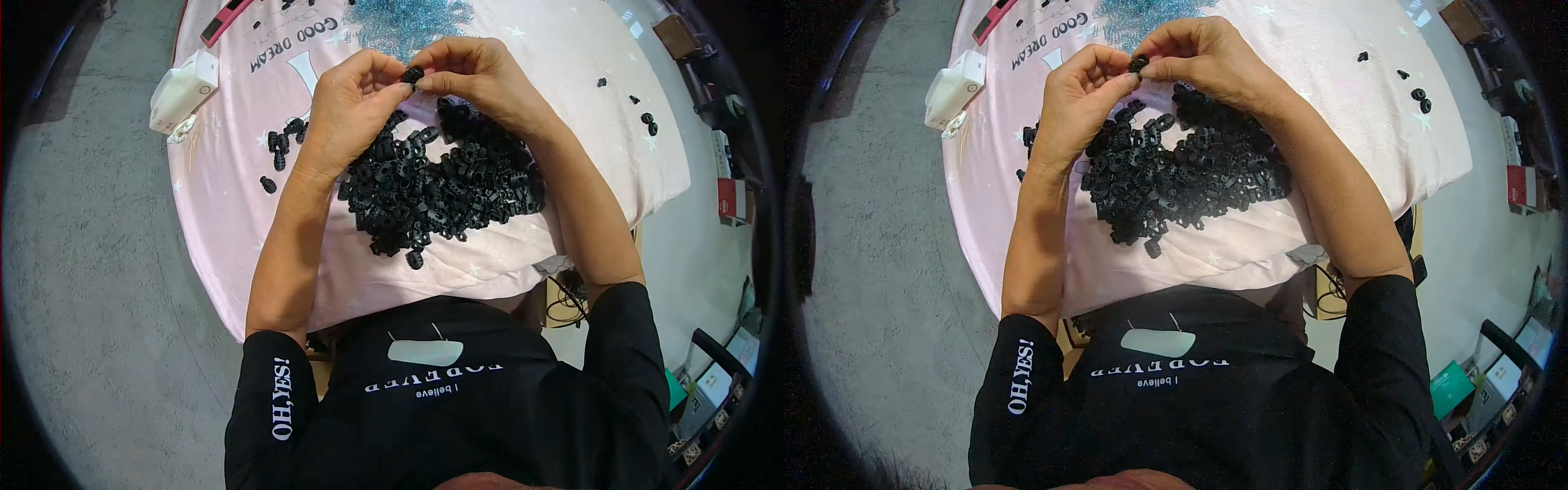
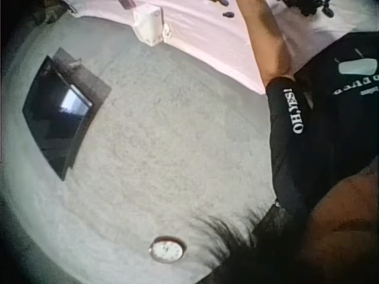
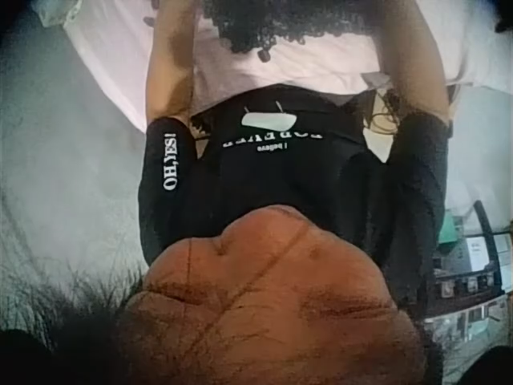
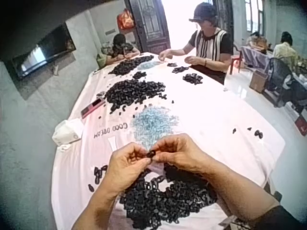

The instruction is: Sort and manipulate small black and blue plastic components on a table.

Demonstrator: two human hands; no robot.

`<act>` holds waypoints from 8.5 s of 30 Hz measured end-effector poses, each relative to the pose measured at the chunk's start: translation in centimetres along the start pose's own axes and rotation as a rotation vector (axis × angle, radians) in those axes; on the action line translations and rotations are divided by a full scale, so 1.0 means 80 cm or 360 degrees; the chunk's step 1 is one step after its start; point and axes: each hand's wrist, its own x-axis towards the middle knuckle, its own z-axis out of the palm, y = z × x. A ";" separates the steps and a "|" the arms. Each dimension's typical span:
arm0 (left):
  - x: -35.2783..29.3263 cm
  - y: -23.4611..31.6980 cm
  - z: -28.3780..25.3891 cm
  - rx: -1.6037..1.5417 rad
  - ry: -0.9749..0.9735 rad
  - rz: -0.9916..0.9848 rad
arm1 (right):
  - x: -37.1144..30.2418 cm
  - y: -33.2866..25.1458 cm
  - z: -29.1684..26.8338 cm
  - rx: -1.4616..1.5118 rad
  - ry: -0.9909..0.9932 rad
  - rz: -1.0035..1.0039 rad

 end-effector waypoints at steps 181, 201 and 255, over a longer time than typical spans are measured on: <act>0.003 0.000 0.011 -0.0061 -0.0017 -0.0332 | 0.001 0.009 0.008 0.0039 0.0180 0.0070; 0.009 -0.018 0.003 0.0119 0.0166 -0.0123 | 0.004 0.013 0.010 0.0067 0.0187 0.0161; 0.003 0.005 0.008 -0.0006 0.0175 0.0023 | 0.000 0.005 0.007 0.0134 0.0068 0.0152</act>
